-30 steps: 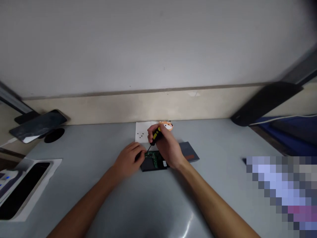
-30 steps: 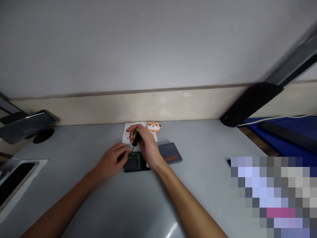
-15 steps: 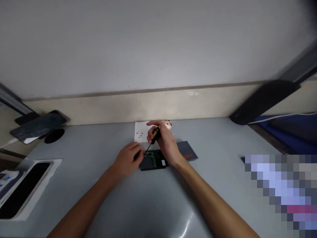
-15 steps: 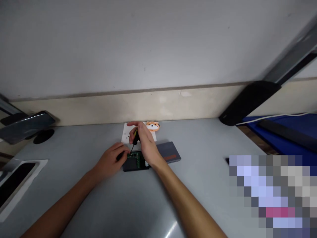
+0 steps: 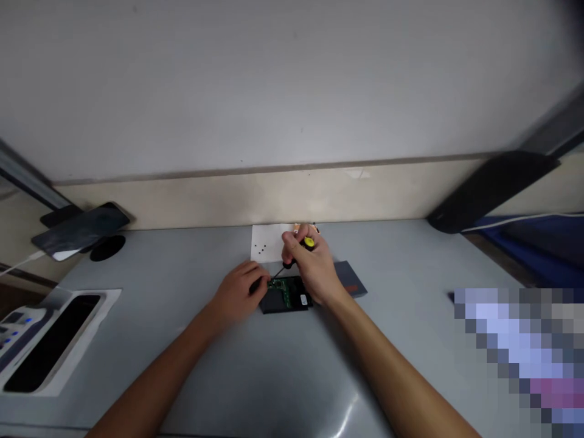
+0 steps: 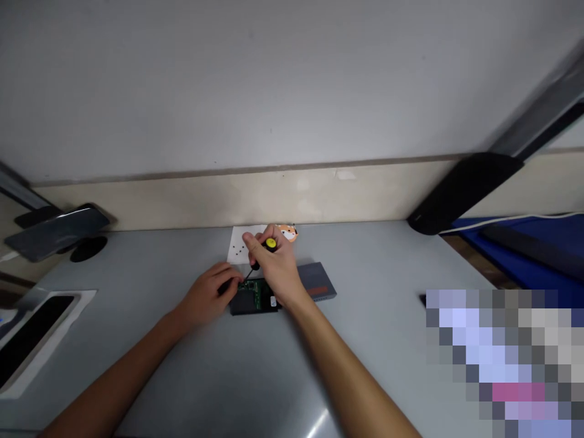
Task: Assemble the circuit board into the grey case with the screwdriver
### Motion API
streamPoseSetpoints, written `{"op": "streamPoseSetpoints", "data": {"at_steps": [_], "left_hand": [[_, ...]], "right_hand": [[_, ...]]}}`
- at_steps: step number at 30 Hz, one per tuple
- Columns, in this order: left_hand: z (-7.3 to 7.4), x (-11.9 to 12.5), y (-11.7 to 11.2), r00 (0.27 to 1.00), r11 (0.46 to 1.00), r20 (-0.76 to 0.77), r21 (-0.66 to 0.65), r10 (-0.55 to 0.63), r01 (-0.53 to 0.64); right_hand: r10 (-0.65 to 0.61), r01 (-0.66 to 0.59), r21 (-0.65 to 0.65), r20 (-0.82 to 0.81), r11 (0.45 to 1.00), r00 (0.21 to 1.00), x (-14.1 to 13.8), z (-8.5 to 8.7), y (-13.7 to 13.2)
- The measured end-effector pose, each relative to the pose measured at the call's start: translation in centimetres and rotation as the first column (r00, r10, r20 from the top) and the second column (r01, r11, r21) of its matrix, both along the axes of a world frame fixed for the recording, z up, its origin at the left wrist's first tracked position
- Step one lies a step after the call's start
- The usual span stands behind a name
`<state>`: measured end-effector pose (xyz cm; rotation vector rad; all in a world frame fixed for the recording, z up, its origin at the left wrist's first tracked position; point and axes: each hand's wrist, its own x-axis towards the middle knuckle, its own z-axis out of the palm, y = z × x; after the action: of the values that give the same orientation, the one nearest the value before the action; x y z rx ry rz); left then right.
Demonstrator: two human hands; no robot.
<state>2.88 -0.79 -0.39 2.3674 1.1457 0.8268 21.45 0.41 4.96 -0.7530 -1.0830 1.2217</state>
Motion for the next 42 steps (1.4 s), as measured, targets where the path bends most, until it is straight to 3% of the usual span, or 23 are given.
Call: {"op": "streamPoseSetpoints", "data": {"at_steps": [4, 9, 16, 19, 23, 30, 42], "left_hand": [[0.12, 0.08, 0.00, 1.000, 1.000, -0.009, 0.015, 0.006, -0.005], [0.31, 0.16, -0.02, 1.000, 1.000, -0.025, 0.002, 0.012, -0.012], [0.18, 0.13, 0.04, 1.000, 1.000, -0.012, 0.005, 0.005, -0.005], [0.14, 0.10, 0.11, 1.000, 1.000, -0.001, -0.002, -0.001, 0.001], [0.22, 0.01, 0.12, 1.000, 1.000, 0.009, -0.006, -0.013, 0.013], [-0.08, -0.07, 0.19, 1.000, 1.000, 0.004, 0.002, -0.003, 0.003], [0.11, 0.01, -0.02, 0.999, 1.000, -0.041, -0.006, 0.030, -0.030]], "right_hand": [[-0.092, 0.088, 0.049, 0.085, 0.995, 0.992, -0.80, 0.22, -0.37], [0.055, -0.053, 0.031, -0.077, 0.998, 0.996, -0.77, 0.29, -0.41], [0.140, -0.165, -0.074, -0.264, 0.984, 0.954, -0.23, 0.17, -0.13], [0.136, -0.143, -0.023, -0.191, 0.989, 0.972, -0.31, -0.03, 0.03], [0.035, -0.035, 0.009, -0.080, 0.999, 0.996, -0.66, -0.07, 0.14], [0.185, -0.197, -0.042, -0.189, 0.980, 0.964, -0.19, 0.49, -0.45], [0.125, -0.130, -0.028, -0.134, 0.991, 0.983, -0.47, 0.67, 0.01]]}}
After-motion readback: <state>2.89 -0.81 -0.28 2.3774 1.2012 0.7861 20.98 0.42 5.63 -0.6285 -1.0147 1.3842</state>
